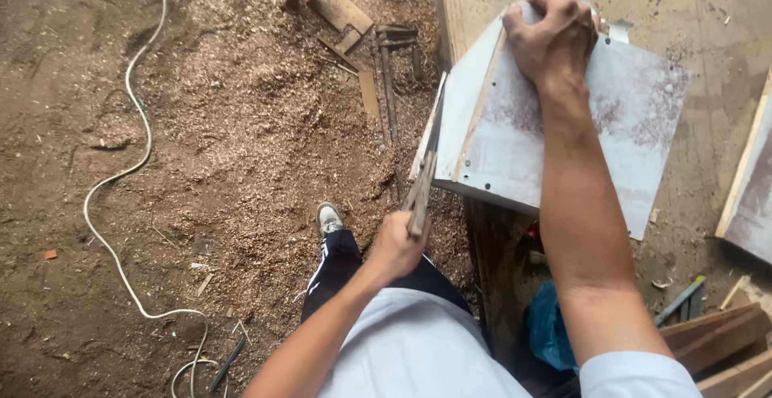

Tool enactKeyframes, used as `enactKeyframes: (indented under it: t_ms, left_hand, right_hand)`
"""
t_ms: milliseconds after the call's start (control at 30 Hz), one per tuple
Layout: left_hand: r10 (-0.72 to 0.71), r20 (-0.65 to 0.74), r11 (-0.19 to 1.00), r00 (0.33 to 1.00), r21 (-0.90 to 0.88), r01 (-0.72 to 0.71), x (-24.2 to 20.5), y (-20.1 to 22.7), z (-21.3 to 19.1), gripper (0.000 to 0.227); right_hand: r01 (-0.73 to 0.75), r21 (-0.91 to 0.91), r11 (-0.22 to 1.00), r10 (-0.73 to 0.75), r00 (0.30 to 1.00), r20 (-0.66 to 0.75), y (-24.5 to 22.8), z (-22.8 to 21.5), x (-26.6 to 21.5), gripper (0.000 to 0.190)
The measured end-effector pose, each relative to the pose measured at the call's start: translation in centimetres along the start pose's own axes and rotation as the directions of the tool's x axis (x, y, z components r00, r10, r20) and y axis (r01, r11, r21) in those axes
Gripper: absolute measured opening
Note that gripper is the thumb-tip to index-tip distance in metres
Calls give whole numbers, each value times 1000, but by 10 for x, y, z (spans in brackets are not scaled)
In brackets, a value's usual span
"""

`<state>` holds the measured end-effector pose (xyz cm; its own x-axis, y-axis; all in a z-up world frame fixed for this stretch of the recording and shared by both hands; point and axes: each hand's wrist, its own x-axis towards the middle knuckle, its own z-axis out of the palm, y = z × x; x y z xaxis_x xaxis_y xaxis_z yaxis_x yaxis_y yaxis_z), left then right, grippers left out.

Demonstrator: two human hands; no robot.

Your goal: The person repeatedly rubs the surface of a metal sheet with a small rectangular block held in the right hand while stabilizing the sheet with the left hand. The action is continuous and focused on the same area of the sheet throughout the clip.

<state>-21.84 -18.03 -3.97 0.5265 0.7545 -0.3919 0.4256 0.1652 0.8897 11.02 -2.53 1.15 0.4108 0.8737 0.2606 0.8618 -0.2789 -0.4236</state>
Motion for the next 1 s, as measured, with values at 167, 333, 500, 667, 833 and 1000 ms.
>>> enactKeyframes:
  t_ms: [167,333,500,667,833,1000]
  left_hand:
    - [115,-25,993,993,3,-115,-33,-4,0,32]
    - [-63,-40,997,997,39,65,15,-6,7,36]
    - [78,2,997,997,16,-78,-26,-9,1,32]
    - [37,-16,999,999,-11,-37,11,-8,-5,32]
    - [23,-14,1000,1000,21,-23,1,-2,1,28]
    - [107,-36,994,994,6,-107,-42,-10,1,34]
  right_hand:
    - [3,-17,1000,-4,1000,-19,-7,-3,1,38]
    - [28,-49,998,-31,998,-56,-3,2,-13,38]
    - [-87,8,996,86,994,69,-3,-1,3,36]
    - [-94,-42,995,98,990,100,-10,10,2,32]
    - [-45,60,997,42,997,58,-7,3,3,32]
    - [-115,57,992,111,991,73,-9,8,-3,34]
